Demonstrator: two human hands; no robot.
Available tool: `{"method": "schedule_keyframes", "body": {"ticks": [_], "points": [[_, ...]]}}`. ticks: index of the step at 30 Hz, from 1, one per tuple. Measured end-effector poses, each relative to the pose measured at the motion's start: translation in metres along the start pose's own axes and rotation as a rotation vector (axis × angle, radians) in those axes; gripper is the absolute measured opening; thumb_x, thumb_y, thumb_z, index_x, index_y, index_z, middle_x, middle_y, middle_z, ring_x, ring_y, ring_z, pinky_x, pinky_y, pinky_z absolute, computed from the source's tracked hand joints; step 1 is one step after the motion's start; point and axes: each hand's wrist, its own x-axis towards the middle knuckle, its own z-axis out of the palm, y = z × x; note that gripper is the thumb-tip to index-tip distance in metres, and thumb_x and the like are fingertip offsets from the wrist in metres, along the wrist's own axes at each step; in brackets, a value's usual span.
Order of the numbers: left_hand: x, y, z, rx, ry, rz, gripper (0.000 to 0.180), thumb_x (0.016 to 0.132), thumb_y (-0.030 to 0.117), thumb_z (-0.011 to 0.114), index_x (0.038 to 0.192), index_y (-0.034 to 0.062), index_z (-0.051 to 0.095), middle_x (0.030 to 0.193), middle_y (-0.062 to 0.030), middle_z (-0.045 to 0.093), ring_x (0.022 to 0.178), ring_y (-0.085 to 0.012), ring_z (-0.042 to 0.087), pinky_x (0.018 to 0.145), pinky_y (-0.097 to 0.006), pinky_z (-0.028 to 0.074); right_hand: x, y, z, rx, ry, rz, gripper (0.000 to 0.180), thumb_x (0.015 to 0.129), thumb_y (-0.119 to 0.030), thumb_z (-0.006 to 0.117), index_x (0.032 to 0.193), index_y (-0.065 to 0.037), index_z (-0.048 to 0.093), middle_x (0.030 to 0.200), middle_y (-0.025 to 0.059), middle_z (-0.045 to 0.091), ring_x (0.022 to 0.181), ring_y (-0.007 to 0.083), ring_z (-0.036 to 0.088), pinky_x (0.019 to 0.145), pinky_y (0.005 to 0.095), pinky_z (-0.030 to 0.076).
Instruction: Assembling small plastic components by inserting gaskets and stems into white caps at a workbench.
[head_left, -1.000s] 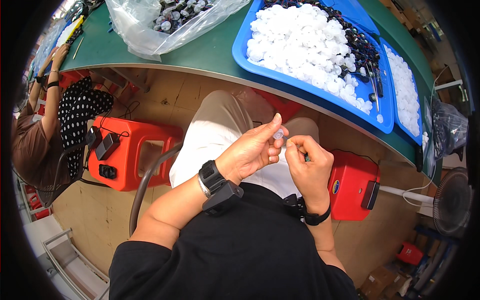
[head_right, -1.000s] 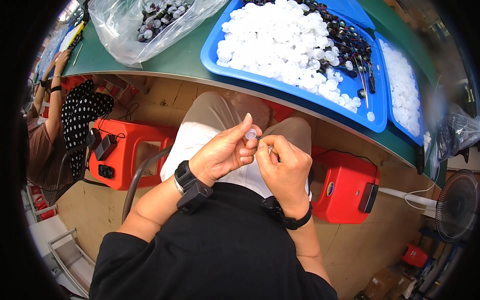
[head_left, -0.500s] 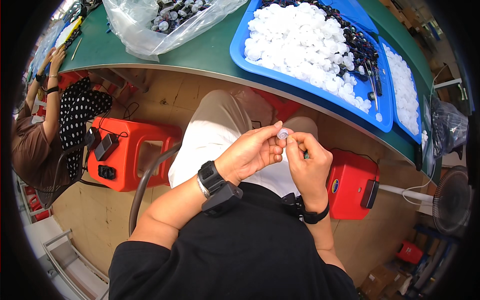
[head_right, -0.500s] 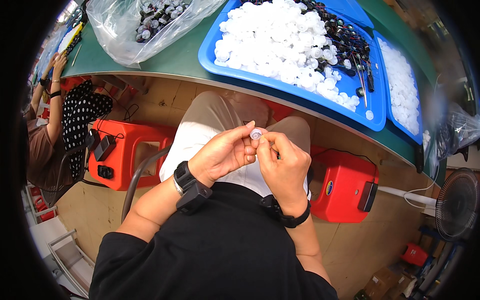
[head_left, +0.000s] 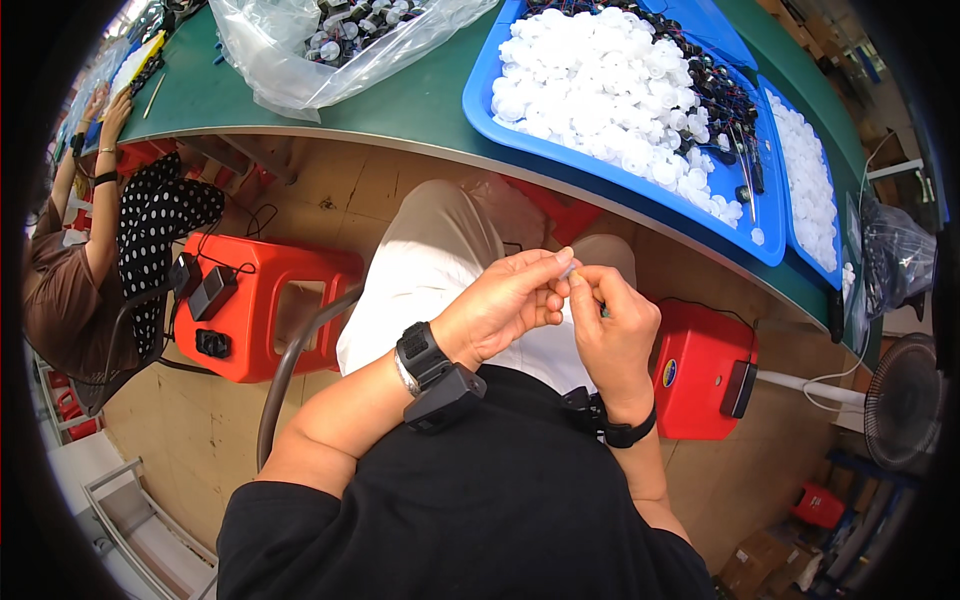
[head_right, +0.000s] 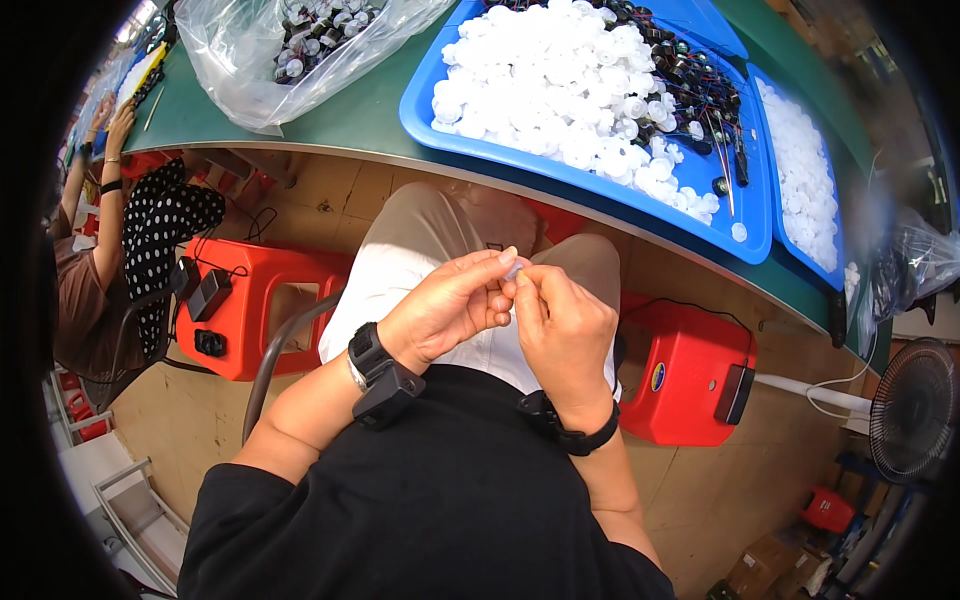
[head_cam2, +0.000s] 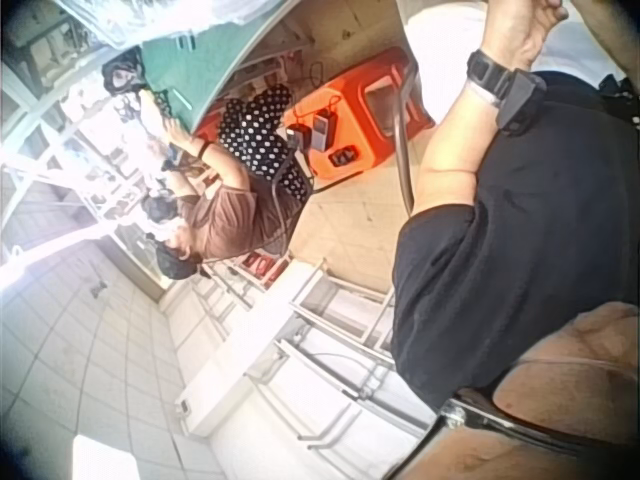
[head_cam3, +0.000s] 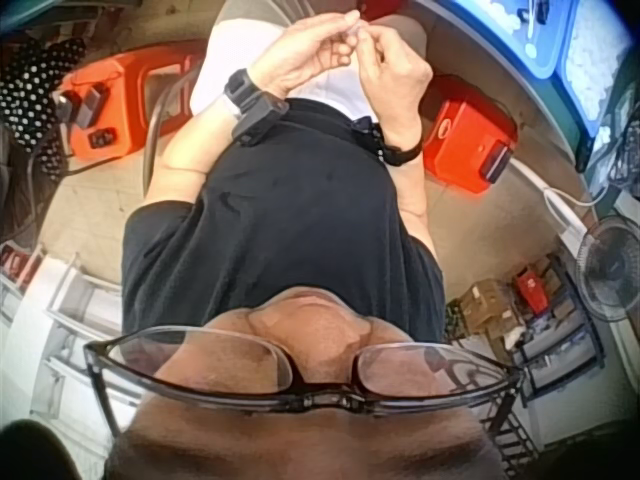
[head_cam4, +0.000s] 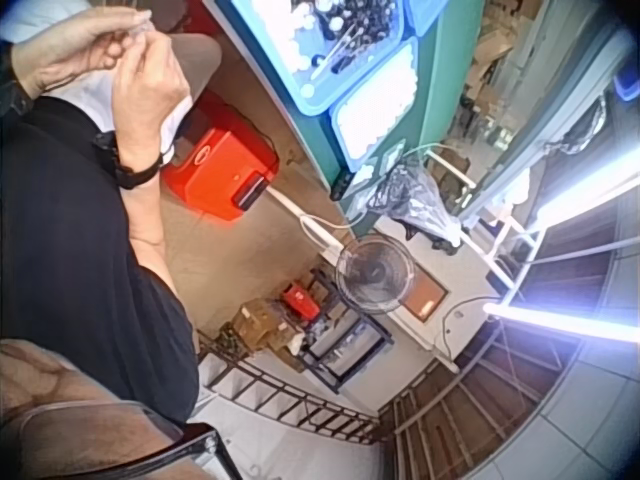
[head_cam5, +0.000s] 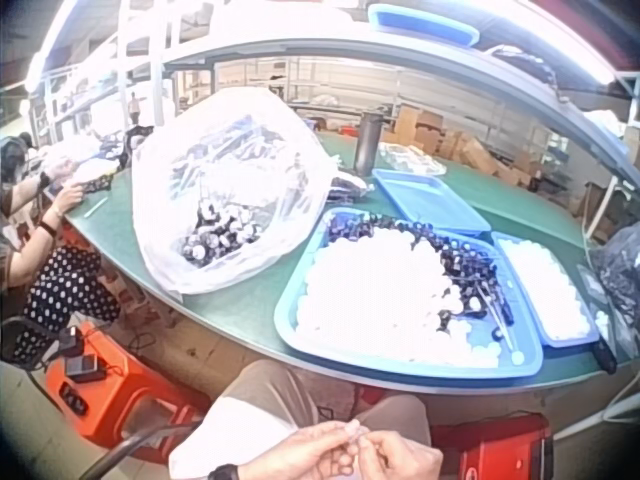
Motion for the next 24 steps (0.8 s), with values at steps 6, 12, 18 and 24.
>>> {"method": "schedule_keyframes", "body": {"ticks": [6, 12, 18, 24], "points": [[-0.0005, 0.0023, 0.0049, -0.089, -0.015, -0.008, 0.028, 0.099, 0.033, 0.054, 0.101, 0.006, 0.063, 0.075, 0.0034, 0.058, 0.066, -0.0056, 0.052, 0.065, -0.022, 0.048, 0.0001, -0.0009, -0.0008, 0.046, 0.016, 0.062, 0.003, 0.079, -0.004, 0.067, 0.081, -0.005, 0.065, 0.059, 0.0063, 0.06, 0.05, 0.0184, 0.059, 0.047, 0.0291, 0.044], [-0.0008, 0.0023, 0.0045, -0.097, -0.008, -0.029, 0.029, 0.099, 0.033, 0.054, 0.102, 0.0056, 0.063, 0.075, 0.0035, 0.058, 0.065, -0.0054, 0.052, 0.065, -0.022, 0.048, -0.0002, -0.0017, -0.0024, 0.048, 0.021, 0.125, 0.003, 0.077, -0.005, 0.068, 0.079, -0.005, 0.067, 0.057, 0.0064, 0.058, 0.048, 0.0164, 0.056, 0.047, 0.0286, 0.042], [0.0001, 0.0023, 0.0037, -0.056, 0.004, -0.025, 0.027, 0.098, 0.032, 0.055, 0.1, 0.0062, 0.063, 0.074, 0.0038, 0.057, 0.065, -0.005, 0.052, 0.064, -0.022, 0.048, -0.0001, -0.0029, -0.0037, 0.002, 0.016, 0.118, 0.003, 0.075, -0.006, 0.069, 0.077, -0.007, 0.067, 0.056, 0.0057, 0.057, 0.046, 0.0163, 0.055, 0.046, 0.029, 0.041], [0.0003, 0.0007, 0.0043, -0.045, 0.023, -0.018, 0.026, 0.098, 0.032, 0.056, 0.094, 0.0074, 0.062, 0.074, 0.0034, 0.057, 0.065, -0.0049, 0.052, 0.062, -0.021, 0.047, 0.0001, -0.0043, -0.0031, 0.012, 0.007, 0.101, 0.003, 0.076, -0.005, 0.069, 0.078, -0.007, 0.066, 0.058, 0.0055, 0.059, 0.049, 0.0185, 0.057, 0.048, 0.0305, 0.043]]}}
